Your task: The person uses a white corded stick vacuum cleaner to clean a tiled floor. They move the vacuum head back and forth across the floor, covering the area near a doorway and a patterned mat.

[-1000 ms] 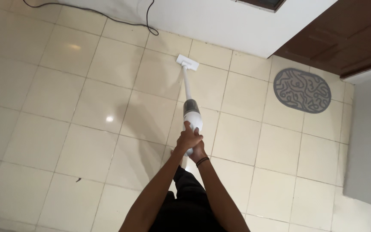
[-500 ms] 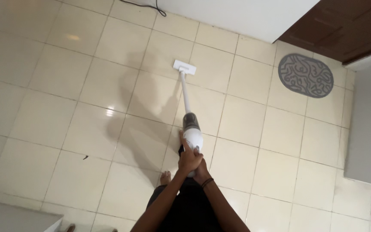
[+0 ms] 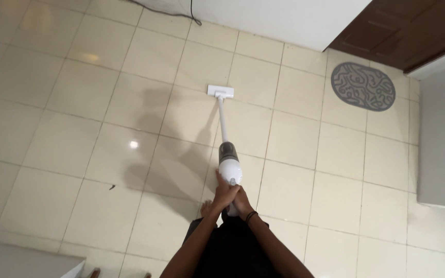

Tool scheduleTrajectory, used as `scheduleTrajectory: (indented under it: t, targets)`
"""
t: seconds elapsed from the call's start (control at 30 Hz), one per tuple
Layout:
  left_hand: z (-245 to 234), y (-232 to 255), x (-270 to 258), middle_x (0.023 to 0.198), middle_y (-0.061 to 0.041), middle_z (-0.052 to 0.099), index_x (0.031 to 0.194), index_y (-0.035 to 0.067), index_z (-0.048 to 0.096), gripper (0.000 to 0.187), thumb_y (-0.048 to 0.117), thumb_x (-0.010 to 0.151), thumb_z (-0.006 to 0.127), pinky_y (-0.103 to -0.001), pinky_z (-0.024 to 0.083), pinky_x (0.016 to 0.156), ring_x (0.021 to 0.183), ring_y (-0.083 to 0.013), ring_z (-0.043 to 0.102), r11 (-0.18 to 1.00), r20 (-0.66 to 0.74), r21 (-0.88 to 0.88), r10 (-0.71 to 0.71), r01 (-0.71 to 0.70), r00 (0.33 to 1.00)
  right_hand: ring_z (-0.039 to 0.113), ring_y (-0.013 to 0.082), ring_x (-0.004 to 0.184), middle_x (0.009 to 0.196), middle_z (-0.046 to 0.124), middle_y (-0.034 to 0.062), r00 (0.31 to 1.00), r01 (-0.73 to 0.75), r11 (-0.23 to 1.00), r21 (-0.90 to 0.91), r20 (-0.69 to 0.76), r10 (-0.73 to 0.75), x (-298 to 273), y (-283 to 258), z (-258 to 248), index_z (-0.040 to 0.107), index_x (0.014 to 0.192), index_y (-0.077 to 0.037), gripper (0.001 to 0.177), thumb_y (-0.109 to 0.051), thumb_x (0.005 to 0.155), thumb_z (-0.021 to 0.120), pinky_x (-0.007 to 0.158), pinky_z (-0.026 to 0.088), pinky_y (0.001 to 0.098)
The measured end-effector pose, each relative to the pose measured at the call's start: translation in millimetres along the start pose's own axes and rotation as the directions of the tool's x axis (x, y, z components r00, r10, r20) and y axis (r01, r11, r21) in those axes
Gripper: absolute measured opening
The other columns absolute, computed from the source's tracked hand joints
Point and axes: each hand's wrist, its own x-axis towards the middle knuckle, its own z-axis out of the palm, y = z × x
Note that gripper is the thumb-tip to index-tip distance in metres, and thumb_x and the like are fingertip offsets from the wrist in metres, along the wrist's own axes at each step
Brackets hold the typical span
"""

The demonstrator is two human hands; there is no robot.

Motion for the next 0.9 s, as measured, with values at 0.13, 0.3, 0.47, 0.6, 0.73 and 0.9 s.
scheduleTrajectory:
  t: [0.13,0.3,0.47,0.6,0.73,0.9]
  targets:
    - [-1,9,13,0.133,-0.036,0.051,0.157,0.0,0.001,0.109,0.026,0.082,0.075,-0.045,0.059,0.087,0.111,-0.04,0.066,0.964,-0.012,-0.267,0.002,-0.005,1.0,0.069,0.0224,0.063,0.082,0.072,0.0171,0.965,-0.016,0.912,-0.41,-0.245,-0.093,18,-34,-3,0.055,0.113,-0.002,0.037,-0.035,0.098,0.061,0.054,0.053,0.035]
    - [-3,42,55,0.118,-0.031,0.065,0.15,0.0,0.023,0.092,0.03,0.08,0.075,-0.039,0.061,0.077,0.099,-0.0357,0.073,0.942,-0.008,-0.316,-0.124,0.115,0.992,0.071,0.0352,0.075,0.088,0.073,0.0247,0.965,-0.123,0.895,-0.429,-0.263,0.006,55,-76,-7,0.058,0.112,0.0,0.04,-0.037,0.097,0.062,0.065,0.054,0.045]
    - [-10,74,127,0.12,-0.031,0.065,0.147,0.0,0.02,0.092,0.03,0.079,0.074,-0.041,0.059,0.089,0.104,-0.0323,0.072,0.937,-0.042,-0.349,-0.029,0.012,0.999,0.074,0.0229,0.084,0.092,0.076,0.0156,0.959,0.147,0.844,-0.515,-0.136,-0.249,135,-115,-17,0.064,0.11,0.0,0.042,-0.04,0.097,0.064,0.072,0.056,0.0341]
    - [-26,114,185,0.125,-0.042,0.059,0.135,0.005,0.042,0.088,0.044,0.071,0.089,-0.056,0.042,0.106,0.119,-0.0545,0.059,0.791,-0.352,0.567,0.484,-0.23,0.801,0.068,0.0183,0.069,0.085,0.073,0.0105,0.985,0.037,0.981,-0.191,-0.157,-0.068,177,-158,-7,0.06,0.108,0.003,0.046,-0.043,0.101,0.059,0.058,0.056,0.0309]
    - [-55,160,240,0.112,-0.029,0.073,0.149,0.003,0.036,0.094,0.038,0.073,0.08,-0.052,0.044,0.104,0.108,-0.0418,0.07,0.972,-0.115,0.236,0.028,0.0,0.993,0.057,0.0222,0.05,0.069,0.063,0.0129,0.992,-0.02,0.996,0.086,-0.125,0.031,213,-206,13,0.055,0.103,0.0,0.042,-0.042,0.103,0.055,0.044,0.046,0.036]
    - [-85,176,293,0.109,-0.032,0.07,0.152,0.002,0.032,0.098,0.036,0.073,0.078,-0.045,0.062,0.086,0.1,-0.0429,0.074,0.986,-0.046,0.169,0.017,-0.009,0.999,0.059,0.0197,0.052,0.071,0.064,0.0105,0.99,-0.069,0.989,0.131,-0.113,0.084,252,-242,38,0.057,0.104,-0.003,0.042,-0.044,0.104,0.052,0.045,0.048,0.0341]
